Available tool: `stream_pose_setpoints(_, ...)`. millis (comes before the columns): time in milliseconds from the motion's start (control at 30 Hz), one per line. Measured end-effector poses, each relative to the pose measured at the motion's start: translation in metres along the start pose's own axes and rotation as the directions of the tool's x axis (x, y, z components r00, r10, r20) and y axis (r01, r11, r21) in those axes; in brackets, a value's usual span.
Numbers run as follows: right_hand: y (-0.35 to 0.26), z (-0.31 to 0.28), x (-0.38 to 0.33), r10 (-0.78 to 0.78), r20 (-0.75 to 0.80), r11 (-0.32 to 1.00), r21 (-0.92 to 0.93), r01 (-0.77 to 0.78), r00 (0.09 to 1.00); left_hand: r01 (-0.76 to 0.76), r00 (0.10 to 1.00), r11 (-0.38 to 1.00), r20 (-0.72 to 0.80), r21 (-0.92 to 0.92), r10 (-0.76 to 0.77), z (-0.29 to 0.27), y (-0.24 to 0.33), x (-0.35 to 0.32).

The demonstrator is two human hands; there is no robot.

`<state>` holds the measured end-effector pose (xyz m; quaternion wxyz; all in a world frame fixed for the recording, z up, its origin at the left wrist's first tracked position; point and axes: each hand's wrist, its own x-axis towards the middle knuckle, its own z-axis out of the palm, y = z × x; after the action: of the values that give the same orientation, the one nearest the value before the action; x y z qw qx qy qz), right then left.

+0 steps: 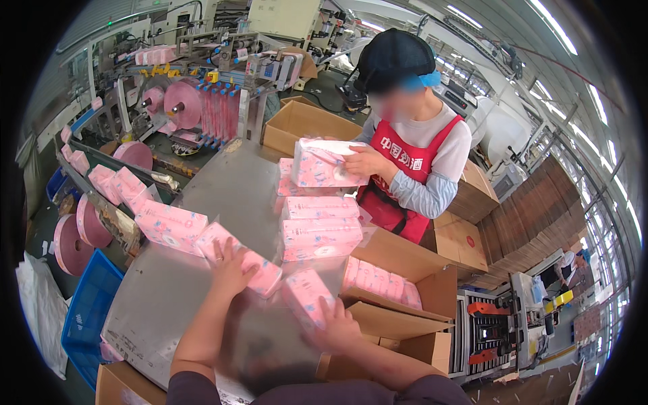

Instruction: The person packs bundles of pink product into cardboard boxes, places the boxes on a conveyor belt, and feeds them into a taping machine while working alongside another person.

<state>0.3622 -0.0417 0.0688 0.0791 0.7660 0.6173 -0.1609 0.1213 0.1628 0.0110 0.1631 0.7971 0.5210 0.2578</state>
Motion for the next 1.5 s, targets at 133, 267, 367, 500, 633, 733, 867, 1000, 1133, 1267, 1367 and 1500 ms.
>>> stream_pose_setpoints(133, 0.01, -0.002, 0.005, 0.099, 0.013, 0.989, 0.109, -0.1, 0.995, -0.273, 0.939, 0.959, 0.237, 0.072, 0.25, 0.039, 0.008, 0.003)
stream_pose_setpoints(267, 0.008, 0.014, 0.022, 0.052, -0.073, 0.994, 0.098, -0.045, 0.996, -0.381, 0.858, 0.899, 0.279, -0.216, 0.431, 0.051, 0.038, 0.001)
stream_pose_setpoints(367, -0.018, 0.022, 0.026, -0.012, -0.105, 0.998, -0.063, 0.006, 0.994, 0.15, 0.987, 0.988, -0.065, 0.047, -0.147, -0.006, 0.009, 0.062)
stream_pose_setpoints(500, -0.024, 0.021, 0.028, -0.034, -0.109, 0.999, -0.011, 0.033, 0.993, 0.44, 0.804, 0.801, 0.219, 0.406, -0.553, -0.048, -0.037, 0.084)
stream_pose_setpoints(633, -0.023, 0.013, 0.03, -0.022, -0.077, 0.999, 0.024, 0.024, 0.997, -0.066, 0.911, 0.909, 0.396, 0.411, -0.113, -0.027, -0.004, 0.014)
stream_pose_setpoints(733, -0.016, 0.021, 0.034, -0.053, -0.11, 0.999, -0.005, 0.052, 0.993, -0.475, 0.734, 0.878, 0.526, -0.054, 0.429, -0.017, 0.028, -0.034)
stream_pose_setpoints(867, -0.021, 0.023, 0.038, -0.023, -0.107, 1.0, 0.014, 0.025, 0.994, -0.147, 0.978, 0.92, 0.086, -0.364, 0.191, 0.016, -0.007, -0.018)
stream_pose_setpoints(1000, -0.016, 0.028, 0.041, -0.04, -0.133, 0.999, 0.022, 0.044, 0.99, 0.366, 0.93, 0.903, -0.075, 0.225, -0.359, -0.057, -0.048, 0.081)
stream_pose_setpoints(1133, -0.015, 0.025, 0.043, -0.041, -0.125, 0.999, 0.021, 0.044, 0.991, 0.332, 0.927, 0.86, 0.033, 0.387, -0.373, -0.053, -0.078, 0.083)
stream_pose_setpoints(1267, -0.023, 0.012, 0.041, -0.018, -0.066, 0.999, 0.032, 0.02, 0.998, 0.156, 0.976, 0.96, 0.114, 0.235, -0.186, -0.041, -0.074, 0.017)
stream_pose_setpoints(1367, -0.016, 0.012, 0.041, 0.001, -0.042, 0.999, 0.034, 0.0, 0.999, -0.074, 0.904, 0.988, 0.428, 0.135, 0.009, -0.043, -0.036, -0.056)
stream_pose_setpoints(1500, -0.012, 0.013, 0.041, -0.018, -0.079, 1.0, 0.014, 0.02, 0.997, 0.005, 0.939, 0.988, 0.339, 0.157, -0.059, -0.069, -0.01, -0.067)
